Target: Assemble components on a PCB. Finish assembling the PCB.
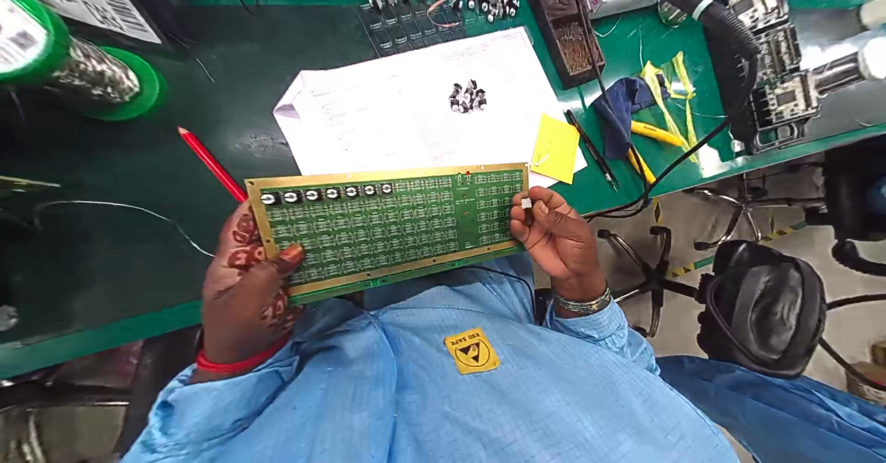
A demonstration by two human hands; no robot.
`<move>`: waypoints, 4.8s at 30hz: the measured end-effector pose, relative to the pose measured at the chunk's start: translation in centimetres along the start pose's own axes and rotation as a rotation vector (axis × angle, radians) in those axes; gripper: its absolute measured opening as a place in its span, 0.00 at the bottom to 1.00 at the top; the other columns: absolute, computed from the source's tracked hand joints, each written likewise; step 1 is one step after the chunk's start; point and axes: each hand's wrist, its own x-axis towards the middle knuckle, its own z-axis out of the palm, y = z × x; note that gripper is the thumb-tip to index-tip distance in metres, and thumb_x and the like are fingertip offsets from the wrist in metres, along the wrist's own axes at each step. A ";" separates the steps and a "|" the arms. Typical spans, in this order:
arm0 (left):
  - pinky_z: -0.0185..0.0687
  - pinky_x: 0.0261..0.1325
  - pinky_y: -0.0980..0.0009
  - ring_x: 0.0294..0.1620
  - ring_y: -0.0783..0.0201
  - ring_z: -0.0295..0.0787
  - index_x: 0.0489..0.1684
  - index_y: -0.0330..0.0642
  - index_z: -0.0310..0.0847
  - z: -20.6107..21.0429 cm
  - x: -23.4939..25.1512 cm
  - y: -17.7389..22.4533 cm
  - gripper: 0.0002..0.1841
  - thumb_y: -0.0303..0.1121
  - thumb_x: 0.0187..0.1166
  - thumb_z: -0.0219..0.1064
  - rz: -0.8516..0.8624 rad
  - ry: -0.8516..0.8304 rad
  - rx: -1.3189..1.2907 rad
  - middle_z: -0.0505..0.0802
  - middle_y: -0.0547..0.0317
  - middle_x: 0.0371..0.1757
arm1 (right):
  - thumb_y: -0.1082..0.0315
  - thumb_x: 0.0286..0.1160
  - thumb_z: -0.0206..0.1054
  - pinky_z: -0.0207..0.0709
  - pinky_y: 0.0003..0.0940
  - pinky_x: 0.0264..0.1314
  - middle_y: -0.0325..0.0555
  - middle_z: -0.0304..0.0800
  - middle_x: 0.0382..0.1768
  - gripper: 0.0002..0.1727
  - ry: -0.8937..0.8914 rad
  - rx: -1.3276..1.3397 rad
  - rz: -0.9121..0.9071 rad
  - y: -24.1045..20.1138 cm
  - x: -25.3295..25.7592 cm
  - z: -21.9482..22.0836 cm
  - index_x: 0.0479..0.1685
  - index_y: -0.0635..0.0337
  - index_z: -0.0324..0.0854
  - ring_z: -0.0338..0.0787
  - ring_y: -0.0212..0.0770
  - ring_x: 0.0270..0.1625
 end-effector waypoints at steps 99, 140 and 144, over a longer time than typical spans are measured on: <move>0.86 0.63 0.76 0.59 0.77 0.89 0.79 0.46 0.63 -0.2 -0.4 0.0 0.30 0.18 0.73 0.52 -0.028 0.019 0.002 0.90 0.76 0.60 | 0.70 0.78 0.70 0.85 0.20 0.48 0.43 0.87 0.45 0.09 0.067 -1.458 -0.408 1.7 -0.5 0.8 0.51 0.63 0.91 0.87 0.27 0.45; 0.86 0.62 0.77 0.60 0.77 0.88 0.76 0.51 0.69 0.3 -0.4 1.9 0.30 0.20 0.71 0.52 -0.031 -0.051 -0.095 0.91 0.77 0.61 | 0.70 0.83 0.63 0.85 0.34 0.46 0.53 0.89 0.42 0.10 -0.354 -1.940 -0.551 -0.9 1.5 1.3 0.48 0.64 0.89 0.90 0.44 0.44; 0.87 0.61 0.77 0.59 0.78 0.89 0.76 0.51 0.68 0.4 -0.4 2.0 0.30 0.20 0.70 0.52 -0.037 -0.047 -0.090 0.91 0.77 0.60 | 0.71 0.81 0.64 0.85 0.35 0.44 0.53 0.89 0.42 0.09 -0.362 -1.968 -0.547 -1.0 1.5 1.6 0.48 0.65 0.89 0.90 0.45 0.42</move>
